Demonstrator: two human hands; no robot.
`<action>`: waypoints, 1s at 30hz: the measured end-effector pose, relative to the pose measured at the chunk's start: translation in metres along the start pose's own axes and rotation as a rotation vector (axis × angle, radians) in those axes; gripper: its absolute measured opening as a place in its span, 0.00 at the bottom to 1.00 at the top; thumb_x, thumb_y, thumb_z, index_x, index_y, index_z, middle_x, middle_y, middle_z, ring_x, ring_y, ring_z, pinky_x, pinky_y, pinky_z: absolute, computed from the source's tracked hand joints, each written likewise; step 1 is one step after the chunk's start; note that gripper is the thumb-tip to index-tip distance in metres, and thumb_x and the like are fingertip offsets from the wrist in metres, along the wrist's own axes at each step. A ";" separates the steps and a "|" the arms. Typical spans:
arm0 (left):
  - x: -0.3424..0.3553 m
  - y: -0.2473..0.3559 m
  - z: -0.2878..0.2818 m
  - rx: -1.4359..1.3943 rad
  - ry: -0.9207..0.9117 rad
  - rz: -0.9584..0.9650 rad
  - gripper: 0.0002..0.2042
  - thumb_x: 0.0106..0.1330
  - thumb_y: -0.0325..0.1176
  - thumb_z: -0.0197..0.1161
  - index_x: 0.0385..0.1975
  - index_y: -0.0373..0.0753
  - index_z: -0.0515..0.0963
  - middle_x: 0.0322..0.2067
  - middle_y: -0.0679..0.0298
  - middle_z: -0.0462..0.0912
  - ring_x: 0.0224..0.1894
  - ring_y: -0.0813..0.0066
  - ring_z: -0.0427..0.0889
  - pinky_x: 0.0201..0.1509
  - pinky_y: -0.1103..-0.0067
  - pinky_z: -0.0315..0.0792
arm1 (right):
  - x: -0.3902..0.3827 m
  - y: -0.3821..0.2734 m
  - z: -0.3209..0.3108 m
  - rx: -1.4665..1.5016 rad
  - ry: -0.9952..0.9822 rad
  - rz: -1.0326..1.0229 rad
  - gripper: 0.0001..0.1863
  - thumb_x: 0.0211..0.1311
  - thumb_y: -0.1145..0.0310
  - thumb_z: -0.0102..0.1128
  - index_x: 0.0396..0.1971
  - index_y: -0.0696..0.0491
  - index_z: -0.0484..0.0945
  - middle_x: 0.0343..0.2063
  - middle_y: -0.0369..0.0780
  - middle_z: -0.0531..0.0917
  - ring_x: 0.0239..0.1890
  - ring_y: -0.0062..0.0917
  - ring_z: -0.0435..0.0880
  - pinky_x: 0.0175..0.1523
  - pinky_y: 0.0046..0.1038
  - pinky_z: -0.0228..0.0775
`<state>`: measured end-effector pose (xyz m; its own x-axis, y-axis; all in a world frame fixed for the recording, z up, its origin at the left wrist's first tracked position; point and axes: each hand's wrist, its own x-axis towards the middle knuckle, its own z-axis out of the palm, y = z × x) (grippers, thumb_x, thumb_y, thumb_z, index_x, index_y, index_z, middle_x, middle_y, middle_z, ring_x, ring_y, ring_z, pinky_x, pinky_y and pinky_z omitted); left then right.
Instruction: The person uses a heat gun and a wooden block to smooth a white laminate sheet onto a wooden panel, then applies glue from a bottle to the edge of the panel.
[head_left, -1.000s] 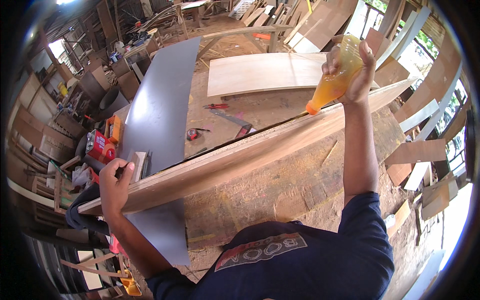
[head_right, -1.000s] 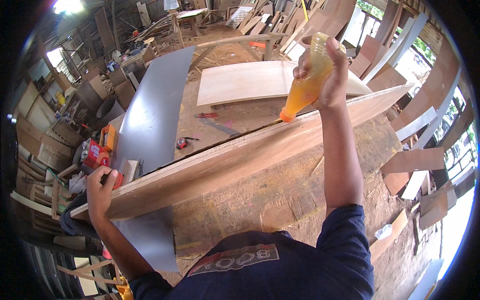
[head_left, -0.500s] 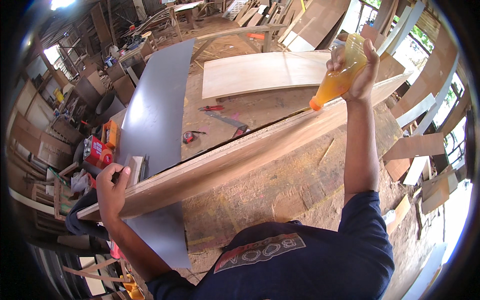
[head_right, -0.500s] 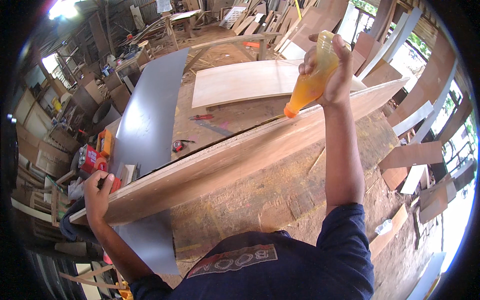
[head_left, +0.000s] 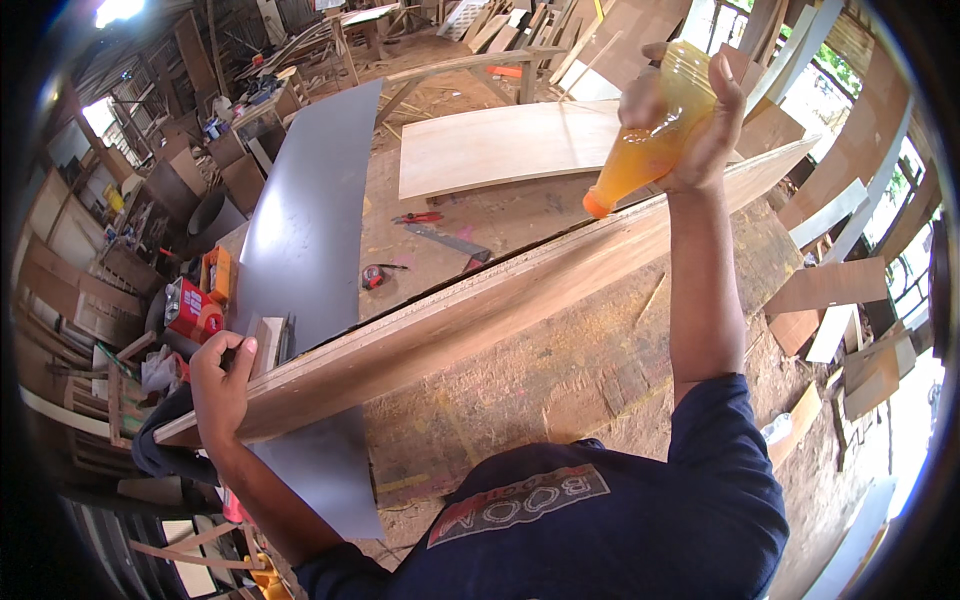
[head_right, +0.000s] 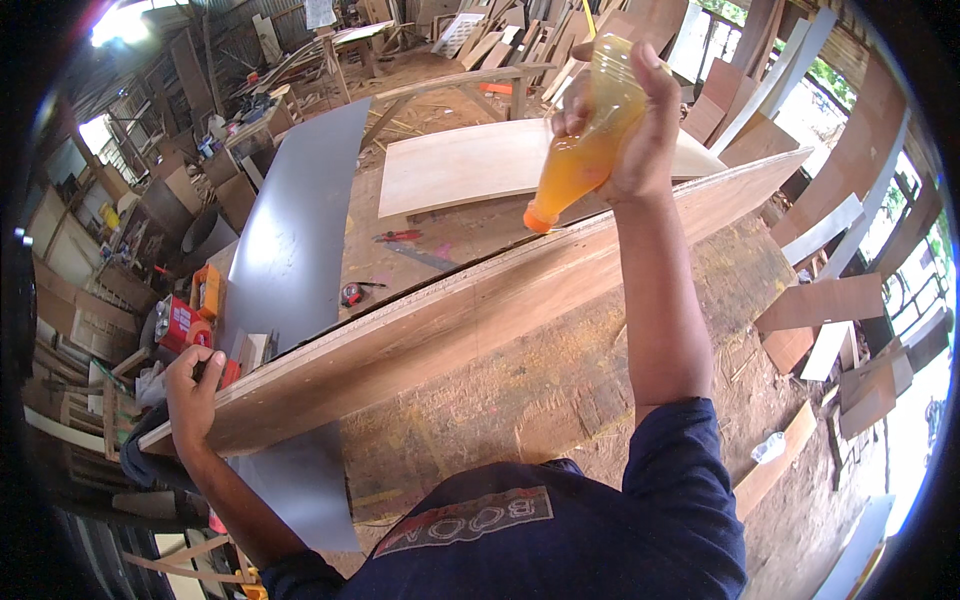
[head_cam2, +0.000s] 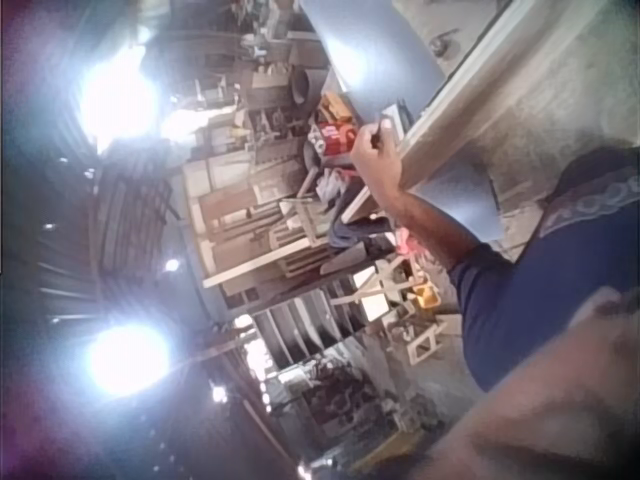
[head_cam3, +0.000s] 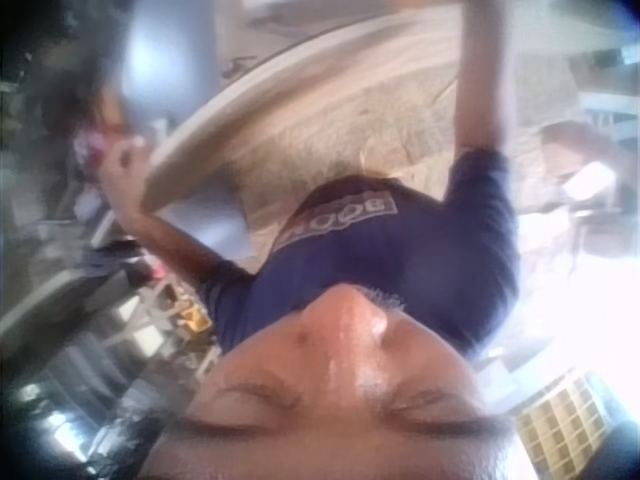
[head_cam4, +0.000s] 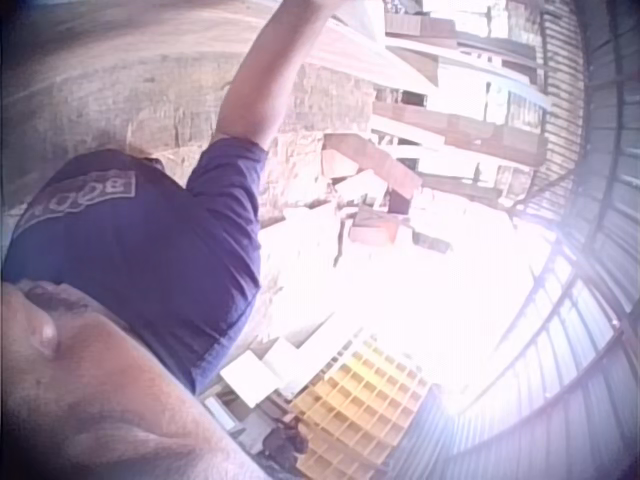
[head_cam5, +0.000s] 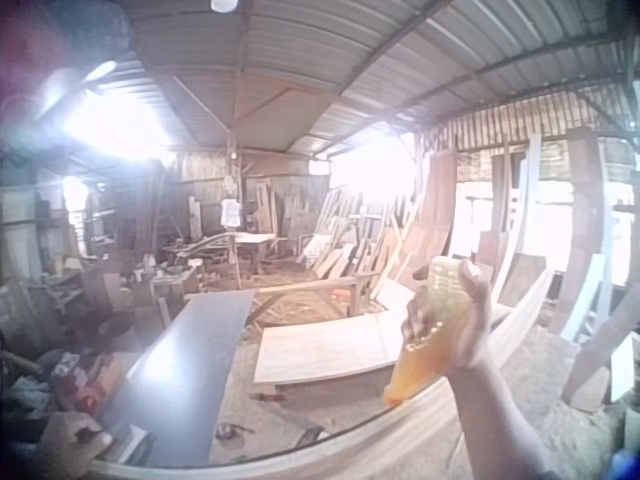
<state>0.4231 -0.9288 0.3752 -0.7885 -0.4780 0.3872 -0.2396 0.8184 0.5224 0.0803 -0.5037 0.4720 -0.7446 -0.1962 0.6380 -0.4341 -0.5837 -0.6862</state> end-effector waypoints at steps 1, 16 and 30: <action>0.001 0.001 0.001 -0.009 -0.003 -0.002 0.12 0.74 0.31 0.67 0.31 0.29 0.78 0.23 0.65 0.76 0.30 0.80 0.71 0.39 0.76 0.69 | -0.001 0.000 0.004 0.009 -0.023 0.001 0.38 0.74 0.37 0.49 0.53 0.64 0.76 0.18 0.36 0.72 0.23 0.23 0.75 0.34 0.29 0.71; 0.000 0.003 0.000 -0.024 -0.001 -0.021 0.12 0.73 0.31 0.68 0.31 0.29 0.78 0.24 0.62 0.75 0.31 0.78 0.72 0.40 0.73 0.70 | 0.002 -0.002 -0.001 -0.033 -0.044 -0.003 0.36 0.75 0.38 0.49 0.52 0.62 0.78 0.18 0.35 0.73 0.22 0.21 0.74 0.33 0.28 0.71; 0.002 0.007 -0.001 0.013 -0.015 -0.018 0.14 0.74 0.34 0.67 0.31 0.29 0.76 0.24 0.59 0.76 0.31 0.72 0.73 0.43 0.70 0.71 | 0.018 -0.015 -0.054 -0.172 0.038 -0.049 0.35 0.72 0.38 0.56 0.52 0.60 0.78 0.19 0.37 0.76 0.22 0.23 0.76 0.34 0.30 0.73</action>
<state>0.4204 -0.9245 0.3808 -0.7926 -0.4876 0.3661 -0.2608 0.8138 0.5194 0.0456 -0.4558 0.4751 -0.7376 -0.1392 0.6607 -0.5481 -0.4480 -0.7063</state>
